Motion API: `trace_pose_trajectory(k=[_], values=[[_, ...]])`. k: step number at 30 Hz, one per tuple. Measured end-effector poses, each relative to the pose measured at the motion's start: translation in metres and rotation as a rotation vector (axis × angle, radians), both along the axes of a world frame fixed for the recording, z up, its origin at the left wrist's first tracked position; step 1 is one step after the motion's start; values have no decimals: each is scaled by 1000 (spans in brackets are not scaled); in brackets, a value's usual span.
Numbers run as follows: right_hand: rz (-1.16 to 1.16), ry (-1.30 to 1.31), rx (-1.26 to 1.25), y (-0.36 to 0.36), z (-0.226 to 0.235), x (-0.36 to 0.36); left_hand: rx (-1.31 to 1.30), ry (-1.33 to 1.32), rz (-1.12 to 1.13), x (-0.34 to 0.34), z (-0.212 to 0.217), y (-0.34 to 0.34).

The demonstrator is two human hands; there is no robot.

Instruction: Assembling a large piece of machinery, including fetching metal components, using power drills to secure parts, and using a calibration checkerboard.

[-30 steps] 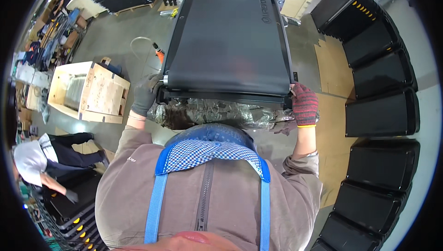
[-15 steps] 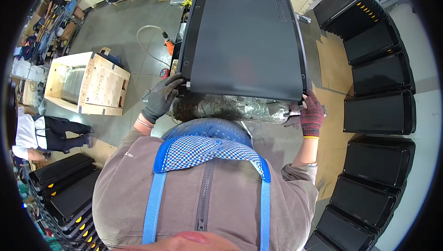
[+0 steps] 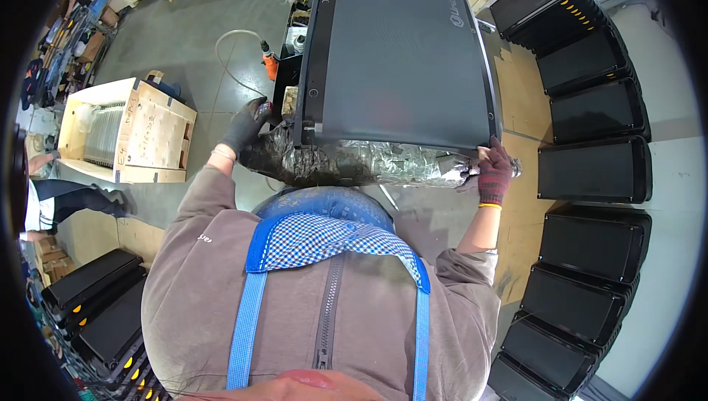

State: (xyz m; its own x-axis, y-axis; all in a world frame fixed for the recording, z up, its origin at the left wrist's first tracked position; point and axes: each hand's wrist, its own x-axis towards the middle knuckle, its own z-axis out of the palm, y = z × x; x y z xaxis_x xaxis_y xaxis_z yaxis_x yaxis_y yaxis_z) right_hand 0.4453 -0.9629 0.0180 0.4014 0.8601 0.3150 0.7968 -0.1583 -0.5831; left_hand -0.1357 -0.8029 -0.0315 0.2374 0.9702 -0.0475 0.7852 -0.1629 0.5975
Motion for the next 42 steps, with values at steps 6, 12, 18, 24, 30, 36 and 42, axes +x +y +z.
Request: trace_pose_trajectory(k=[6, 12, 18, 24, 30, 36, 42], values=[[-61, 68, 55, 2, -8, -7, -246, -39, 13, -14, -57, 52], [-252, 279, 29, 4, -7, -11, -318, 67, 21, -16, -73, 79], [-328, 418, 90, 12, -3, -10, -415, 73, 87, -18, -88, 88], [-426, 530, -36, 18, 18, -18, -726, -436, 162, -18, -94, 75], [-376, 444, 59, 15, -9, 8, -555, -292, 102, -20, -166, 105], [-356, -120, 71, 14, 14, -60, -228, -351, 108, -22, -52, 54], [-95, 36, 442, 46, 32, -173, 43, -628, 144, -30, 53, 36]])
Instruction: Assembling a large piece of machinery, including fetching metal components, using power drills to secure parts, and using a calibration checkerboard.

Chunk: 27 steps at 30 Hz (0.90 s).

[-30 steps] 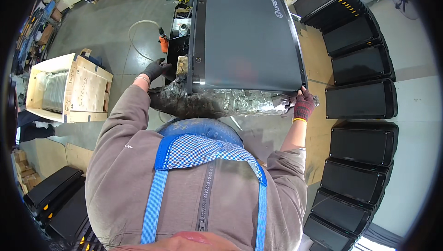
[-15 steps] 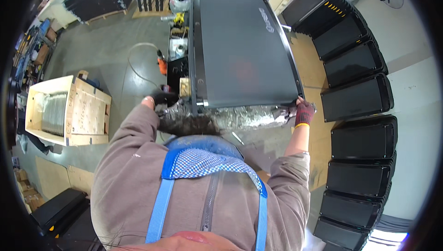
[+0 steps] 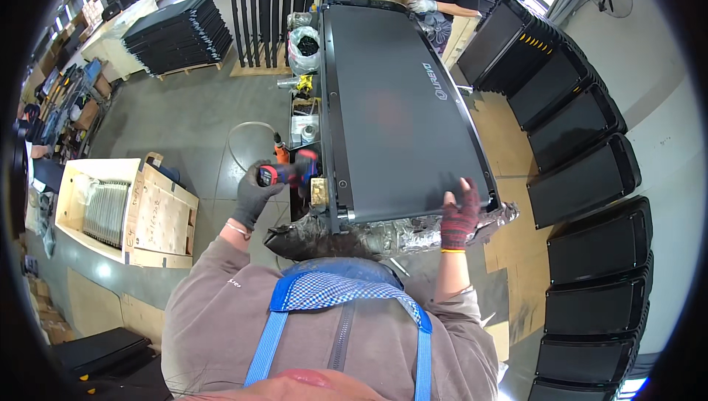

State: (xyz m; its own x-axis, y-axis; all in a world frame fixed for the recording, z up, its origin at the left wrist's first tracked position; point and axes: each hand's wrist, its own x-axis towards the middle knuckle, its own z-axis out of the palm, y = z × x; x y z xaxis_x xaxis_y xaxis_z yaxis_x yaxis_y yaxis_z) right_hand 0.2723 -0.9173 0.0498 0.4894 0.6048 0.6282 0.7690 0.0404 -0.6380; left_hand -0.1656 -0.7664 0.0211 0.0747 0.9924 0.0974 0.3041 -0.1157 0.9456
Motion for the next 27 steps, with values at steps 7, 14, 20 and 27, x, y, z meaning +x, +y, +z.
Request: trace_pose_trajectory(k=[7, 14, 20, 27], values=[[765, 907, 22, 18, 65, -156, 786, 171, -144, 29, 130, -61], [1223, 1639, -61, 11, 82, -174, 1328, 165, -808, 67, 107, -66], [696, 1195, -12, -33, 53, -152, 883, 116, -706, 75, 64, -18], [292, -73, -325, -83, -3, -120, 47, 800, -667, 73, -125, 80]])
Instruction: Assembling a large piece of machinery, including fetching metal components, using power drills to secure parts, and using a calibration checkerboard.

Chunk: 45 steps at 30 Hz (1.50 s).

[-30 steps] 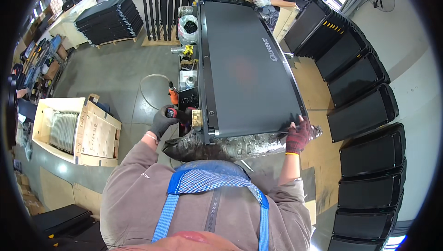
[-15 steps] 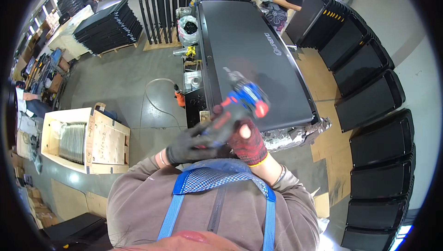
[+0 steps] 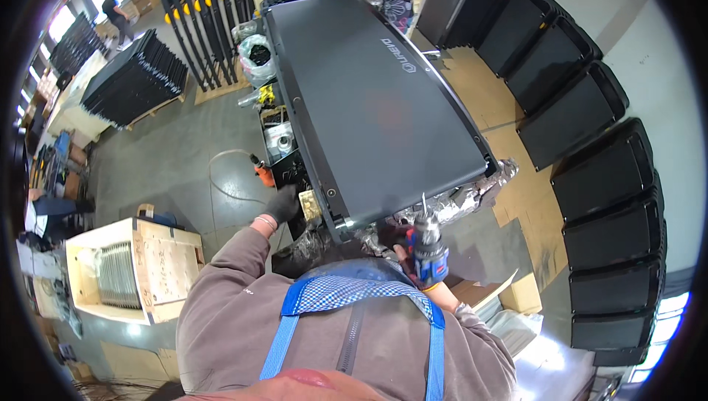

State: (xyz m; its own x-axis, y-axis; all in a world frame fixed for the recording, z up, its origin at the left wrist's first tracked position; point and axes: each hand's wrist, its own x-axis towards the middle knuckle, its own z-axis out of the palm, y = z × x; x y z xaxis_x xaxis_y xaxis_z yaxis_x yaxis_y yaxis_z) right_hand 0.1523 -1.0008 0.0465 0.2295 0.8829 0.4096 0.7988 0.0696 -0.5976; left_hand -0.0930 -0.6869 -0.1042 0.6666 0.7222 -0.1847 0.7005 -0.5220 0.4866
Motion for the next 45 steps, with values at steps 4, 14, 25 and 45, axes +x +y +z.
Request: trace_pose_trajectory(k=[4, 14, 25, 45], values=[[-62, 217, -217, -4, -27, -10, -103, -387, -406, -13, -145, 16], [-28, -144, 163, 16, 2, -4, -210, -443, -539, 46, -156, 5], [-55, -23, -65, 19, 43, -26, -356, -473, -435, 27, -173, 13], [-58, -83, -51, 15, 27, -20, -575, -520, -223, 13, -185, 35]])
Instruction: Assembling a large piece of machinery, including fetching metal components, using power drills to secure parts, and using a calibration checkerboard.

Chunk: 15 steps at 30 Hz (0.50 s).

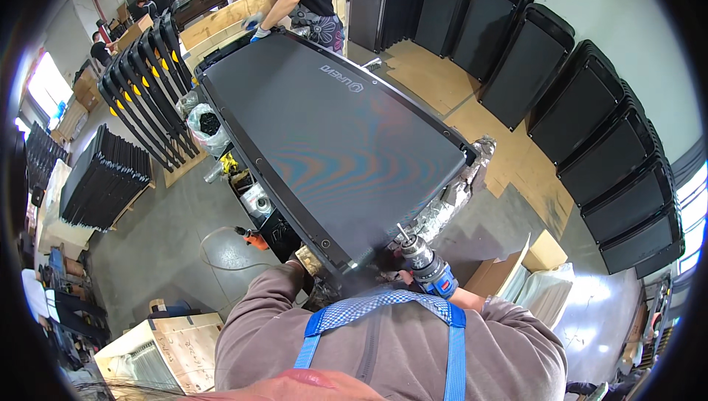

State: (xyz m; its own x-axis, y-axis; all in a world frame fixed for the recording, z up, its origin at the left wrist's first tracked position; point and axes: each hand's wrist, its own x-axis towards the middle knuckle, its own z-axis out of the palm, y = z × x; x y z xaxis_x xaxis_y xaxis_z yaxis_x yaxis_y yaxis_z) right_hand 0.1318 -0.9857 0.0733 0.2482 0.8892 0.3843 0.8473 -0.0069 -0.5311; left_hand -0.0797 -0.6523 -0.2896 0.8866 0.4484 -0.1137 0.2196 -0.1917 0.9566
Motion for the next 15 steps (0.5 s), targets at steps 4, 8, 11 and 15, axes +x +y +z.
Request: trace_pose_trajectory(k=[4, 8, 11, 15], values=[[25, 106, -64, -3, -8, 4, -53, 19, 25, 7, 7, 10], [-11, 201, -89, -3, 7, -2, -105, 46, 62, 1, 5, 19], [23, 143, -39, -3, -10, 6, -141, 73, 92, -14, 4, 21], [57, 195, 10, -2, -31, 13, -179, 124, 158, -33, 5, 15]])
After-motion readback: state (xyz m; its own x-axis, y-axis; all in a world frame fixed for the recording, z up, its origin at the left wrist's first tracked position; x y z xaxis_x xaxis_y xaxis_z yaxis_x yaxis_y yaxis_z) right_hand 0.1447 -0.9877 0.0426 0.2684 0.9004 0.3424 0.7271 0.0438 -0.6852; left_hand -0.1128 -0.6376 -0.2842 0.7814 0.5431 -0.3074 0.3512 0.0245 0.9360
